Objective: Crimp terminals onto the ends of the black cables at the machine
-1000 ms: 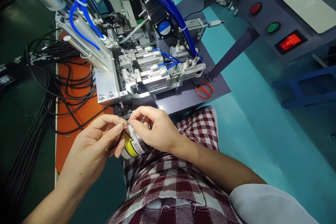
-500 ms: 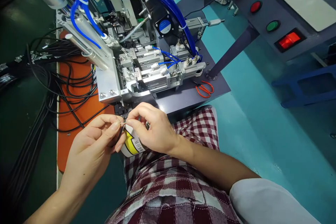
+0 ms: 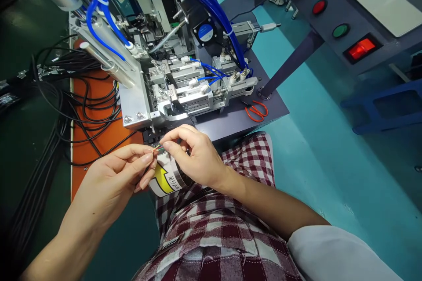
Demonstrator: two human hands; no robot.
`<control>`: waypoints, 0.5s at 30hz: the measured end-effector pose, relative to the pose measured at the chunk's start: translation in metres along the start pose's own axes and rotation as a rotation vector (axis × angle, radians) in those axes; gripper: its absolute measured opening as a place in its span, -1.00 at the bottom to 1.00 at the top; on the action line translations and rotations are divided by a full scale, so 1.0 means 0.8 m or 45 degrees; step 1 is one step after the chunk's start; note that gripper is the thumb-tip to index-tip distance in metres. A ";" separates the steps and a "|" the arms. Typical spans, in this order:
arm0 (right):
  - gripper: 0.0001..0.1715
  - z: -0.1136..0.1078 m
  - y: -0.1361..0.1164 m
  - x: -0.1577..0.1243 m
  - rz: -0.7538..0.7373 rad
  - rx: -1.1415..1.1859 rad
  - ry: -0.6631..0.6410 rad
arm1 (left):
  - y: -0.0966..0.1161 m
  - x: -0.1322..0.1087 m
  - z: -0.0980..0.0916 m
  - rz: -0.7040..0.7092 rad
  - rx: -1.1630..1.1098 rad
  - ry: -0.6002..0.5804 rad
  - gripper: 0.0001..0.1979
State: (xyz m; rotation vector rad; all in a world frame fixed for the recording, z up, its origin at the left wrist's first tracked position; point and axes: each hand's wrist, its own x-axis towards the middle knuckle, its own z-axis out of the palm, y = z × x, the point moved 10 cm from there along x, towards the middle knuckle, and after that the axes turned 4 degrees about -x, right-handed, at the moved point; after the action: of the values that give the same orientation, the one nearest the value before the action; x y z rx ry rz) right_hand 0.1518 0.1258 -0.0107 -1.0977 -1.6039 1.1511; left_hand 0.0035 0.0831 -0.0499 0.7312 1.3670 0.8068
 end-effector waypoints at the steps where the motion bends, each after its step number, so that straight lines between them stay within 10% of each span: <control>1: -0.92 0.000 -0.001 0.000 -0.012 -0.019 0.005 | 0.000 0.000 -0.001 -0.003 0.007 0.007 -0.69; 15: -0.92 -0.009 -0.031 -0.012 -0.281 -0.280 0.206 | -0.002 0.002 0.000 -0.009 0.007 -0.015 -0.70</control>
State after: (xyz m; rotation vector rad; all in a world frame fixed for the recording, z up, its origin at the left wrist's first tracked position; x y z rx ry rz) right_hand 0.1567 0.1136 0.0137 -1.0906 -1.7024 0.7367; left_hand 0.0039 0.0835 -0.0523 0.7342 1.3611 0.7924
